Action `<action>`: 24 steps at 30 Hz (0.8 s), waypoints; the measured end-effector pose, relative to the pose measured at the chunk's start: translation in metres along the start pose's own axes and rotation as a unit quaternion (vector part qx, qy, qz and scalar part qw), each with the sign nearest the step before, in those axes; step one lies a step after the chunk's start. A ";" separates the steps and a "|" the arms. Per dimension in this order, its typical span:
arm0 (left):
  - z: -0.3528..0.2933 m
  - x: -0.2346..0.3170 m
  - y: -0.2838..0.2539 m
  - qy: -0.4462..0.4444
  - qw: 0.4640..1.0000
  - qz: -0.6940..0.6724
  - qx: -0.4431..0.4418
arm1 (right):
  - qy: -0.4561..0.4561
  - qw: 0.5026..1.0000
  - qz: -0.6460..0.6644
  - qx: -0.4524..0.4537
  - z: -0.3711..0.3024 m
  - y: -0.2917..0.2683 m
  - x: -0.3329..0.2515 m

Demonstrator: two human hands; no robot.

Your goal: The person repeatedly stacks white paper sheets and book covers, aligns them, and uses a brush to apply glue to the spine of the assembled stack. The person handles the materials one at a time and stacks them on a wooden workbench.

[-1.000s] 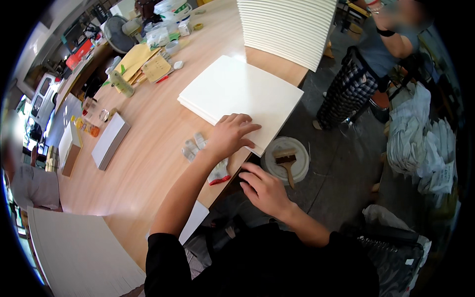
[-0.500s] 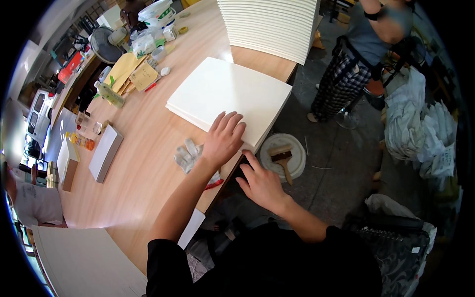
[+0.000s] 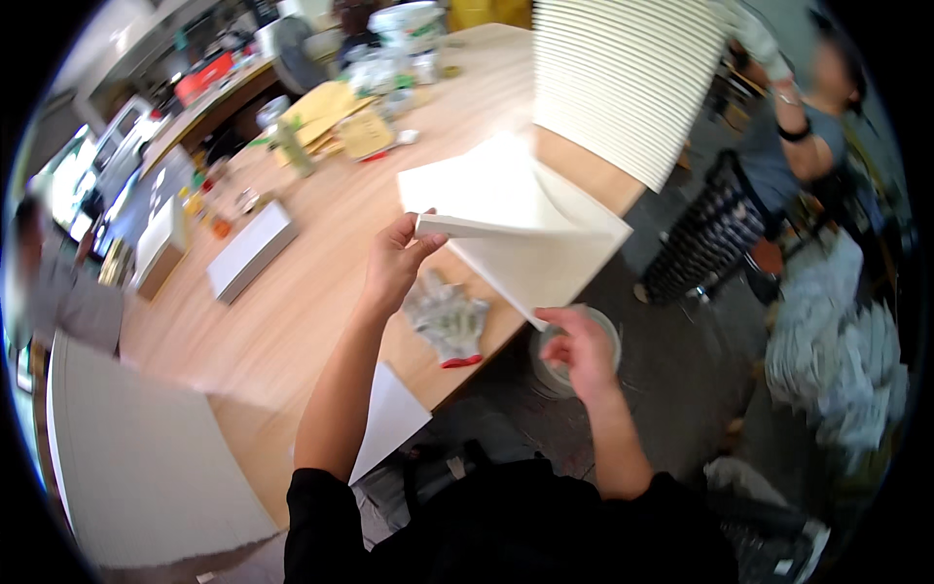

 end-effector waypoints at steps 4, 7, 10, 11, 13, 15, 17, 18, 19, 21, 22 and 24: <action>-0.043 0.064 -0.062 0.012 0.991 0.066 -0.117 | 0.189 0.945 0.252 -0.087 0.008 0.016 0.003; -0.097 0.103 -0.092 0.046 0.989 0.077 -0.118 | 0.100 0.964 0.190 -0.159 0.003 0.059 0.000; -0.170 0.119 -0.131 0.109 0.992 0.045 0.038 | 0.081 0.971 0.147 -0.169 0.005 0.127 -0.015; -0.196 0.117 -0.140 0.117 0.985 -0.009 0.125 | 0.049 0.958 0.131 -0.251 0.015 0.140 -0.012; -0.245 0.094 -0.176 0.087 0.958 -0.140 0.233 | 0.064 0.939 0.077 -0.328 0.041 0.157 -0.001; -0.276 0.067 -0.203 -0.018 0.956 -0.186 0.225 | 0.047 0.926 0.047 -0.373 0.056 0.188 0.009; -0.296 0.049 -0.212 -0.113 0.941 -0.164 0.272 | 0.066 0.912 -0.017 -0.405 0.060 0.201 0.019; -0.307 0.043 -0.214 -0.146 0.931 -0.159 0.293 | 0.071 0.902 -0.047 -0.422 0.065 0.208 0.024; -0.318 0.035 -0.218 -0.179 0.920 -0.155 0.313 | 0.085 0.894 -0.074 -0.434 0.070 0.211 0.033; -0.328 0.030 -0.215 -0.216 0.899 -0.155 0.348 | 0.089 0.894 -0.123 -0.422 0.074 0.210 0.049; -0.330 0.027 -0.219 -0.230 0.904 -0.096 0.348 | 0.091 0.894 -0.148 -0.414 0.075 0.209 0.054; -0.340 0.024 -0.227 -0.262 0.901 0.023 0.346 | 0.063 0.910 -0.199 -0.359 0.058 0.219 0.049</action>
Point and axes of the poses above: each hand's wrist, its own z-axis towards the middle knuckle, its own y-axis out of the palm, x = y × z, the point moved 3 cm from there along z, towards the middle knuckle, and after that the axes turned 11 degrees about -z, right-handed, at the moved point
